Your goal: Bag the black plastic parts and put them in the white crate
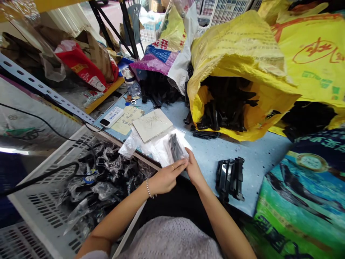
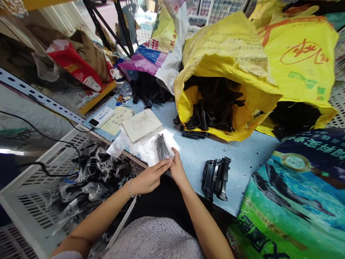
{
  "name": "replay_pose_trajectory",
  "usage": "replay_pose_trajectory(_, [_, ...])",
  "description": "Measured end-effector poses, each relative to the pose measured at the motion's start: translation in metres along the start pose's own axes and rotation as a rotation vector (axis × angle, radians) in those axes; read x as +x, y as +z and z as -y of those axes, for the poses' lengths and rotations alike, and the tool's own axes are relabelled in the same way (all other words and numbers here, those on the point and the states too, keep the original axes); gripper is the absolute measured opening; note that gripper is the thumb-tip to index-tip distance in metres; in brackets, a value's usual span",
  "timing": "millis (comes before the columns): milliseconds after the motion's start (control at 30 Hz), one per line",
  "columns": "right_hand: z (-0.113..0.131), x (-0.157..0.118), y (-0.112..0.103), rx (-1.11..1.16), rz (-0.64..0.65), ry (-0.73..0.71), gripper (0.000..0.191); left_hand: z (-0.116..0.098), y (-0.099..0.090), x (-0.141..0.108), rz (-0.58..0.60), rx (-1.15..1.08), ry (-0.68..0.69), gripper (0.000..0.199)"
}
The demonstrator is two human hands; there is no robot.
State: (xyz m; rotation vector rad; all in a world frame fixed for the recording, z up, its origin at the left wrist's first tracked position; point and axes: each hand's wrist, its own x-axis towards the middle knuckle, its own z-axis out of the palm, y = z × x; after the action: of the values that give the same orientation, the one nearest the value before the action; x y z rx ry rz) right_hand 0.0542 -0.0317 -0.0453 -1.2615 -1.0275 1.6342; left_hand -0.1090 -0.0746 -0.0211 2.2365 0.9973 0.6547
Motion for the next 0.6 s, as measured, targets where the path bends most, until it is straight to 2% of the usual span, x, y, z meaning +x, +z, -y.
replay_pose_trajectory(33, [0.002,-0.007,0.002,-0.014,0.049,-0.035,0.039,-0.007,0.002,-0.004,-0.043,0.0,-0.006,0.08])
replay_pose_trajectory(100, [0.009,-0.025,0.003,-0.028,0.282,-0.06,0.041,-0.02,-0.002,-0.016,-0.186,0.016,-0.018,0.065])
replay_pose_trajectory(167, [0.019,-0.045,-0.004,-0.027,0.551,-0.036,0.049,-0.035,-0.018,-0.035,-0.305,0.009,-0.034,0.048])
replay_pose_trajectory(233, [0.031,-0.062,-0.024,-0.125,0.706,-0.017,0.052,-0.048,-0.042,-0.061,-0.323,-0.042,-0.122,0.036])
replay_pose_trajectory(300, [0.046,-0.071,-0.057,-0.416,0.639,-0.071,0.044,-0.049,-0.068,-0.095,-0.28,-0.082,-0.268,0.025])
replay_pose_trajectory(333, [0.052,-0.072,-0.077,-0.633,0.519,-0.135,0.04,-0.041,-0.08,-0.113,-0.25,-0.078,-0.353,0.021])
replay_pose_trajectory(400, [0.062,-0.067,-0.119,-1.118,0.217,-0.326,0.047,-0.009,-0.099,-0.147,-0.188,-0.006,-0.535,0.02])
replay_pose_trajectory(467, [0.066,-0.053,-0.151,-1.525,0.064,-0.442,0.06,0.041,-0.112,-0.174,-0.136,0.152,-0.777,0.027])
replay_pose_trajectory(533, [0.066,-0.034,-0.169,-1.773,0.109,-0.524,0.063,0.094,-0.123,-0.19,-0.085,0.387,-1.067,0.031])
replay_pose_trajectory(600, [0.065,-0.015,-0.173,-1.849,0.258,-0.588,0.055,0.137,-0.132,-0.195,-0.107,0.534,-1.227,0.038])
